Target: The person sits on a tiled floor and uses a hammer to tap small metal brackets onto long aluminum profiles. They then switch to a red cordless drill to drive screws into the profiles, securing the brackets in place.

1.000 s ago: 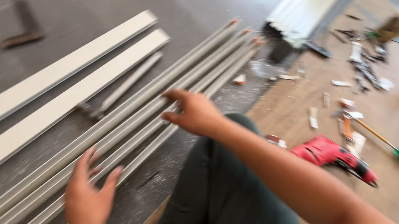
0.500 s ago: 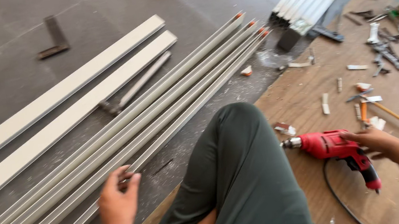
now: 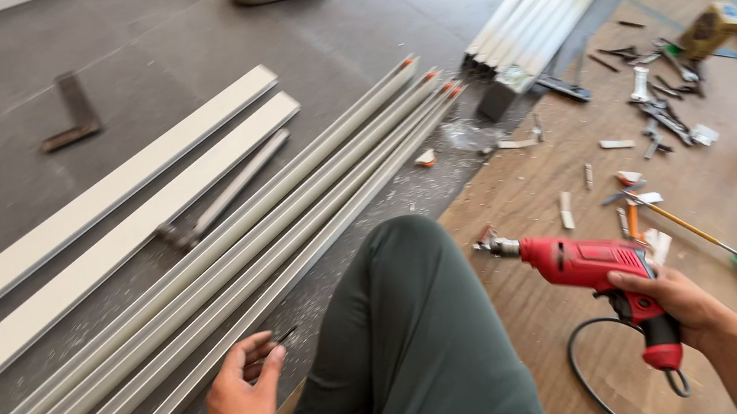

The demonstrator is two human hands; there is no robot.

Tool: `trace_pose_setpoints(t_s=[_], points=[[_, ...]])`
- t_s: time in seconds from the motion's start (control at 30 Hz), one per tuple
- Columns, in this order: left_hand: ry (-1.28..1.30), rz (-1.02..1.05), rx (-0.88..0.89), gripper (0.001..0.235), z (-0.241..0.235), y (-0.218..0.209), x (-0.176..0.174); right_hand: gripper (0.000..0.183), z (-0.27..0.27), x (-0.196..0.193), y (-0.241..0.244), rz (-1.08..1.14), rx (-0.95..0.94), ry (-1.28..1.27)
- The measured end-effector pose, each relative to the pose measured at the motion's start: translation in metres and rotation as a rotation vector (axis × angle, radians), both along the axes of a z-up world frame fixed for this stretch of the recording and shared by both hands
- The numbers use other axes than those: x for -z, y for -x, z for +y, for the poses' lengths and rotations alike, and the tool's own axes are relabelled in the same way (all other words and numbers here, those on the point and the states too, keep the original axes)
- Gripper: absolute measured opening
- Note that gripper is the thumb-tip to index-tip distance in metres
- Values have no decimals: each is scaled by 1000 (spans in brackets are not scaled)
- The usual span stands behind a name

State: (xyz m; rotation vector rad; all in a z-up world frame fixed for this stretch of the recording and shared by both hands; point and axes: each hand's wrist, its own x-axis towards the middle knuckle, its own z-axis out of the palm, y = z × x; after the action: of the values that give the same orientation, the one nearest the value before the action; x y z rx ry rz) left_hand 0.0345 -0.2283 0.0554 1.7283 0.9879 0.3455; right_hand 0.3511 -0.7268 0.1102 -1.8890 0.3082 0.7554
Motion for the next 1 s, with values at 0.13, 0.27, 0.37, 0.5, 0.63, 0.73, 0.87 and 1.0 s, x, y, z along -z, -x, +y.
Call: trace_pose_setpoints(t_s=[0.13, 0.27, 0.37, 0.5, 0.63, 0.73, 0.87, 1.0], points=[[497, -316, 64, 35, -46, -53, -65, 52, 47, -69, 51, -457, 50, 124], [1094, -386, 227, 45, -88, -116, -119, 60, 102, -85, 122, -821, 96, 262], [1418, -534, 287, 54, -105, -147, -125, 57, 137, -87, 150, -1454, -515, 96], [1472, -507, 36, 34, -90, -144, -100, 81, 166, -79, 180, -1347, -770, 168], [1506, -472, 169, 34, -67, -106, -89, 61, 180, -64, 205, -1401, -716, 133], [1506, -510, 151, 31, -57, -83, -89, 54, 194, -57, 213, -1441, -725, 141], [1552, -632, 51, 31, -38, -53, -88, 63, 222, -56, 204, -1434, -933, 153], [1478, -716, -5, 29, -21, -20, -85, 70, 241, -45, 215, -1374, -1086, 224]])
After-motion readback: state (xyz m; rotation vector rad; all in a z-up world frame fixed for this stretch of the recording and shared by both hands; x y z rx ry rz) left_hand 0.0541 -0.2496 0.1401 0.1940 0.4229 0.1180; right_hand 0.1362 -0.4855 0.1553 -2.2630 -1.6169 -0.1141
